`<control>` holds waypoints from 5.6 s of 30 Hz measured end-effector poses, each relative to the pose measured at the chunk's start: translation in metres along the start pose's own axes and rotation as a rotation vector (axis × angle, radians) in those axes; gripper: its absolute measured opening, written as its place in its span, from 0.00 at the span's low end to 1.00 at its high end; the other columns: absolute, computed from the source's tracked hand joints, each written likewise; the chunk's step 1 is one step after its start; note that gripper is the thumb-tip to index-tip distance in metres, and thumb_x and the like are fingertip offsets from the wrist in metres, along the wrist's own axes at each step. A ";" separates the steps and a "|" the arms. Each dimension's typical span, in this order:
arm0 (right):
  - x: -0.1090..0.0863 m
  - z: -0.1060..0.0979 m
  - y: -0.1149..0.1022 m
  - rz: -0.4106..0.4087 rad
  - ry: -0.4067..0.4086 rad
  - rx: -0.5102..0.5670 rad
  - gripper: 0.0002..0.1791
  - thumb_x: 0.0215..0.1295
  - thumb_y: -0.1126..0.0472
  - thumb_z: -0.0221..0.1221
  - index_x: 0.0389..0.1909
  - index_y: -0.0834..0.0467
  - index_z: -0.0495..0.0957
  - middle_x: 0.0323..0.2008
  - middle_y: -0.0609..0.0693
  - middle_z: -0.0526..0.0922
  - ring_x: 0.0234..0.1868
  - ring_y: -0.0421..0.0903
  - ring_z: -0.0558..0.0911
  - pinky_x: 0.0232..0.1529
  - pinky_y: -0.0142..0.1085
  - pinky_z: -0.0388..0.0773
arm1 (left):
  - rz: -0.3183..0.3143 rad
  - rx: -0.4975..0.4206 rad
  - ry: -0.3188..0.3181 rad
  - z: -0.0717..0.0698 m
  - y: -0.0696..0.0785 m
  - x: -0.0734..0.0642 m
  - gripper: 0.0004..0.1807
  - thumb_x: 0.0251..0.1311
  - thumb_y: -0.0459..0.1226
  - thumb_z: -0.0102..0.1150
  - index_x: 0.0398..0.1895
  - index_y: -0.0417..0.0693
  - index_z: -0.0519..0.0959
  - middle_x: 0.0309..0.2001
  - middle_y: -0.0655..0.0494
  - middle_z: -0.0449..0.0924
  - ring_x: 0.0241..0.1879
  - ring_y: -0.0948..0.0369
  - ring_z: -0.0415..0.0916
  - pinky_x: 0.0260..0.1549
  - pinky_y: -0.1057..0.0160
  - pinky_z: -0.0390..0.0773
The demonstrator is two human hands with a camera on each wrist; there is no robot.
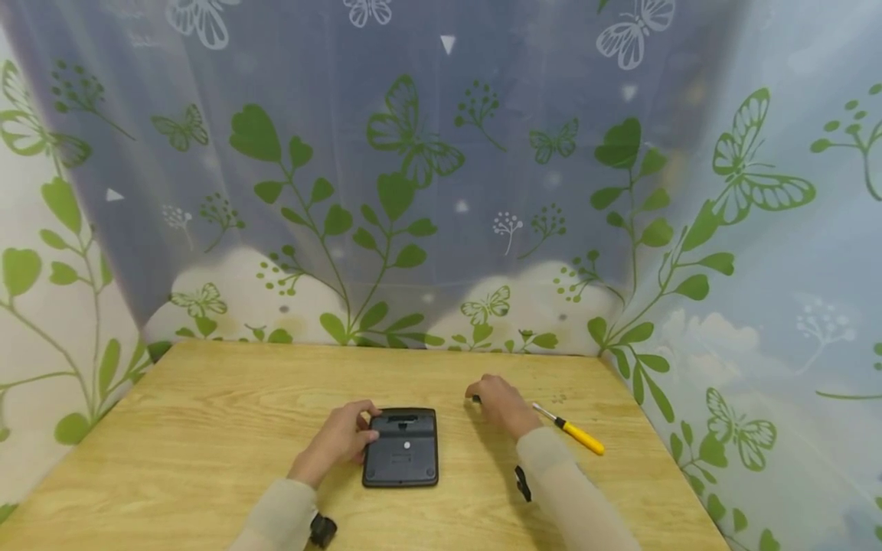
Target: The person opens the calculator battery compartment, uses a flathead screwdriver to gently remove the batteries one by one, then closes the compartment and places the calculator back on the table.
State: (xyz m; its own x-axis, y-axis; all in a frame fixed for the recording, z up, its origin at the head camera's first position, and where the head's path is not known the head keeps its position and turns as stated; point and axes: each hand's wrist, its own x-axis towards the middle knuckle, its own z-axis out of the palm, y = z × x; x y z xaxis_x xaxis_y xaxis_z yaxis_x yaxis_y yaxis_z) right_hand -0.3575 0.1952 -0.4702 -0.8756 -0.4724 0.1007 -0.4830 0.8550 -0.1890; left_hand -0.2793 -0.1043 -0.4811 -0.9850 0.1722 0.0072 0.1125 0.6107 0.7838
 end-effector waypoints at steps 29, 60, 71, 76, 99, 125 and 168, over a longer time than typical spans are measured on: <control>0.002 0.007 -0.001 0.044 -0.008 -0.033 0.13 0.64 0.76 0.65 0.43 0.56 0.88 0.41 0.55 0.85 0.45 0.54 0.84 0.48 0.50 0.86 | -0.022 -0.008 0.000 0.001 0.000 0.000 0.17 0.65 0.27 0.65 0.56 0.43 0.80 0.34 0.47 0.79 0.27 0.59 0.78 0.19 0.64 0.83; -0.001 -0.002 0.000 0.003 -0.114 0.006 0.09 0.65 0.69 0.68 0.43 0.57 0.90 0.44 0.54 0.89 0.48 0.53 0.86 0.51 0.47 0.86 | -0.026 0.005 -0.002 -0.001 0.002 -0.001 0.17 0.65 0.27 0.65 0.57 0.43 0.80 0.35 0.46 0.79 0.26 0.59 0.78 0.18 0.65 0.83; -0.002 -0.001 -0.003 0.010 -0.125 -0.015 0.12 0.63 0.72 0.68 0.45 0.58 0.89 0.47 0.55 0.89 0.52 0.55 0.86 0.54 0.48 0.86 | -0.014 -0.006 -0.001 -0.001 0.001 -0.002 0.17 0.65 0.27 0.65 0.56 0.42 0.80 0.33 0.47 0.79 0.25 0.59 0.78 0.18 0.64 0.83; -0.002 -0.001 -0.003 0.013 -0.110 -0.008 0.11 0.64 0.73 0.66 0.44 0.60 0.90 0.48 0.58 0.90 0.52 0.56 0.87 0.52 0.48 0.87 | -0.012 0.000 -0.001 -0.001 0.001 -0.001 0.17 0.65 0.27 0.65 0.56 0.42 0.80 0.33 0.47 0.79 0.25 0.59 0.78 0.18 0.65 0.82; 0.007 -0.011 -0.052 -0.254 0.191 0.001 0.05 0.57 0.65 0.73 0.26 0.58 0.86 0.25 0.50 0.88 0.23 0.41 0.83 0.26 0.29 0.79 | -0.013 0.000 -0.001 0.000 0.000 -0.001 0.17 0.65 0.27 0.65 0.56 0.42 0.80 0.33 0.46 0.79 0.26 0.59 0.77 0.18 0.65 0.82; 0.012 -0.008 -0.108 -0.292 0.135 -0.213 0.03 0.66 0.60 0.68 0.33 0.52 0.86 0.30 0.47 0.89 0.28 0.43 0.85 0.29 0.33 0.81 | -0.016 0.004 -0.007 0.000 -0.001 0.000 0.16 0.65 0.27 0.65 0.55 0.43 0.80 0.32 0.48 0.78 0.24 0.59 0.77 0.18 0.65 0.82; 0.015 0.007 -0.117 -0.324 0.152 -0.223 0.04 0.69 0.59 0.67 0.32 0.49 0.87 0.32 0.43 0.89 0.30 0.40 0.85 0.31 0.31 0.81 | -0.006 -0.006 0.000 -0.001 0.000 0.000 0.15 0.65 0.27 0.65 0.54 0.43 0.79 0.31 0.48 0.78 0.22 0.59 0.79 0.17 0.65 0.81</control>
State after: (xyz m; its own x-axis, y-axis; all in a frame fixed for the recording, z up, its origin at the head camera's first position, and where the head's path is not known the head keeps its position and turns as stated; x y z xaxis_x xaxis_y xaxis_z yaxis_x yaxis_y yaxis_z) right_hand -0.3144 0.0871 -0.4531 -0.6607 -0.7019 0.2659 -0.7077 0.7006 0.0910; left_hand -0.2791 -0.1052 -0.4800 -0.9857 0.1686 0.0018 0.1054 0.6076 0.7873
